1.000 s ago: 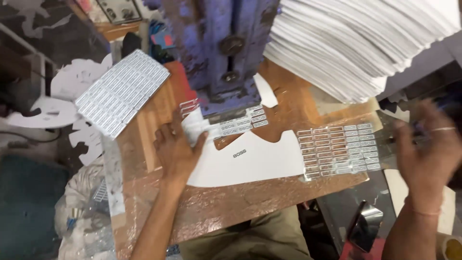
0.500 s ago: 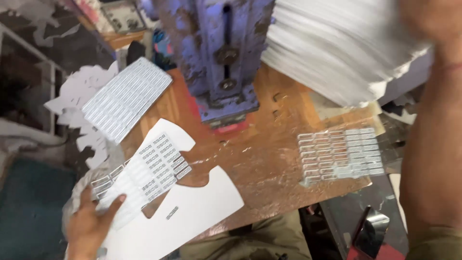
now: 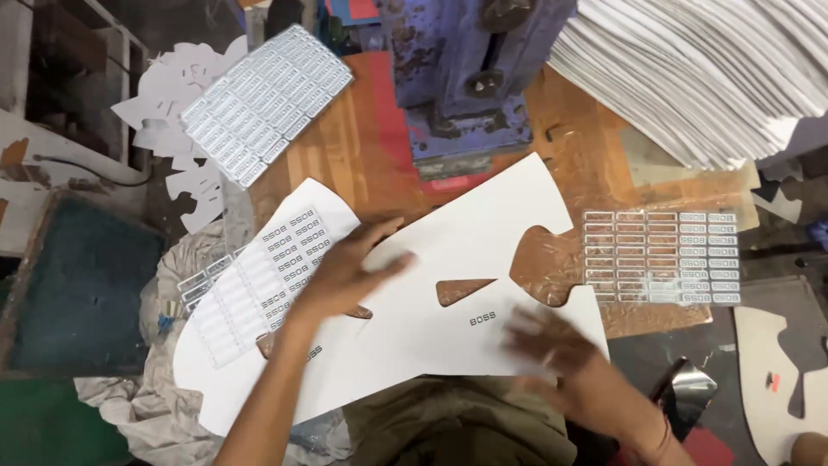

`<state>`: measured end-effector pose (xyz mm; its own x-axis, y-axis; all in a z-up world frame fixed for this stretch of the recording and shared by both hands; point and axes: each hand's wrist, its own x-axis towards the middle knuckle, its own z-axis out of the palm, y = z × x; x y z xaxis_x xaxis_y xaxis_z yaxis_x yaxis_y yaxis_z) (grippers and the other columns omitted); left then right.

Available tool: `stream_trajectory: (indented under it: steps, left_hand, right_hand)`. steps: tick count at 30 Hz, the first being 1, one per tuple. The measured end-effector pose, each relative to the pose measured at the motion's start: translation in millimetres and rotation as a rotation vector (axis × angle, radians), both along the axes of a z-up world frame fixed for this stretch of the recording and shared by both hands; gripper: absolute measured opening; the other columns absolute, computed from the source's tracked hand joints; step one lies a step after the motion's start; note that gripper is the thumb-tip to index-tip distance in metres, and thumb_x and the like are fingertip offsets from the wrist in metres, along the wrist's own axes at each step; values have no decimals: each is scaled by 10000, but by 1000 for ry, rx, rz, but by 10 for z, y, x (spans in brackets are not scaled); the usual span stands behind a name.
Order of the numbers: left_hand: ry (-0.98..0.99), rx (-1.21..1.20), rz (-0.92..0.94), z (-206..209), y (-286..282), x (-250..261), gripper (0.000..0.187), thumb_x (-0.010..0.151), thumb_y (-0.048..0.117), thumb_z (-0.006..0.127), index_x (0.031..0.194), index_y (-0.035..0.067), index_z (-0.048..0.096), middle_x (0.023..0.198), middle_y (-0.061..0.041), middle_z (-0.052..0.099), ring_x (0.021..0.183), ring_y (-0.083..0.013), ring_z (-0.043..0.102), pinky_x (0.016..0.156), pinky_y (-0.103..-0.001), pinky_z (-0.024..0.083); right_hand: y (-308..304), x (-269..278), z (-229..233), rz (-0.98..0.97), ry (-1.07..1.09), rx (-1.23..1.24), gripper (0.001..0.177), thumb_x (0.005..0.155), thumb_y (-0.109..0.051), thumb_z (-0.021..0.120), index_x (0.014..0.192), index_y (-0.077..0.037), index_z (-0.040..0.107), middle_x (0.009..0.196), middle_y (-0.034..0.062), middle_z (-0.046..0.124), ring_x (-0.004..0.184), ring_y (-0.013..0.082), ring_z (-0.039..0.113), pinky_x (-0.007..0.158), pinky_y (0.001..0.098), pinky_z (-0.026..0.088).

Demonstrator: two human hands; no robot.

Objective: The recorder is manually aligning and positioning sheets of brand labels onto white shoe-part components at a production workbench.

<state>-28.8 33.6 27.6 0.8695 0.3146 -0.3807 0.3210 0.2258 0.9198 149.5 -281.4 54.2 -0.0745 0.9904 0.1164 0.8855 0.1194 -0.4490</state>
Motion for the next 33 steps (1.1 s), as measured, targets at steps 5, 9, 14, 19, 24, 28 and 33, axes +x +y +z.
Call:
stream_trajectory:
  steps: [5, 9, 14, 19, 24, 28, 33]
  left_hand:
    - [128, 1369, 161, -57, -606, 315, 1071, 668, 736, 789, 1403, 4, 523, 1335, -183, 496, 1128, -427, 542, 915, -576, 435]
    - [127, 1434, 243, -150, -96, 628, 1072, 644, 736, 808, 1414, 36, 547, 1319, -220, 479, 1164, -451, 518, 841, -568, 424]
    - [109, 1278, 159, -71, 344, 914, 936, 649, 601, 874, 1327, 25, 584, 1228, -233, 573, 1184, -449, 536, 968, -569, 431]
    - [181, 1231, 128, -19, 269, 977, 996, 662, 602, 847, 1351, -43, 527, 1270, -262, 553, 1231, -455, 491, 998, -596, 400]
    - [283, 1539, 163, -66, 74, 895, 929, 716, 661, 755, 1373, 37, 549, 1377, -325, 454, 1297, -497, 365, 1022, -654, 325]
    - [189, 1617, 177, -182, -122, 633, 715, 889, 592, 672, 1392, 92, 585, 1506, -324, 376, 1375, -493, 327, 1055, -663, 303]
    - [69, 1415, 77, -225, -143, 438, 674, 941, 508, 660, 1460, 86, 571, 1558, -266, 369, 1392, -478, 348, 1105, -627, 310]
  right_hand:
    - [463, 521, -114, -377, -87, 145, 709, 938, -393, 659, 1489, 4, 457, 1572, 236, 429, 1500, 437, 332, 1224, 519, 282]
    - [1096, 1026, -355, -300, -255, 148, 768, 973, -496, 593, 1514, 24, 429, 1595, 286, 378, 1519, 445, 251, 1232, 530, 223]
    - [1317, 1141, -319, -334, -223, 154, 744, 1032, -515, 558, 1489, 64, 469, 1590, 284, 390, 1532, 429, 291, 1261, 493, 233]
    - [1190, 1164, -372, -391, -208, 212, 694, 1036, -464, 586, 1486, 56, 495, 1580, 236, 458, 1510, 385, 383, 1268, 491, 249]
    - [498, 1137, -101, -426, -94, 326, 309, 920, -302, 759, 1043, -74, 590, 1454, 205, 569, 1416, 379, 487, 1195, 465, 369]
    - [-980, 1870, -717, -1223, 249, 239, 683, 900, -285, 860, 1378, 83, 541, 1235, 206, 669, 1100, 307, 646, 943, 422, 522]
    - [-1784, 2107, -777, -1329, 369, 165, 570, 1030, -459, 771, 1063, 99, 654, 935, 191, 698, 766, 283, 635, 634, 376, 497]
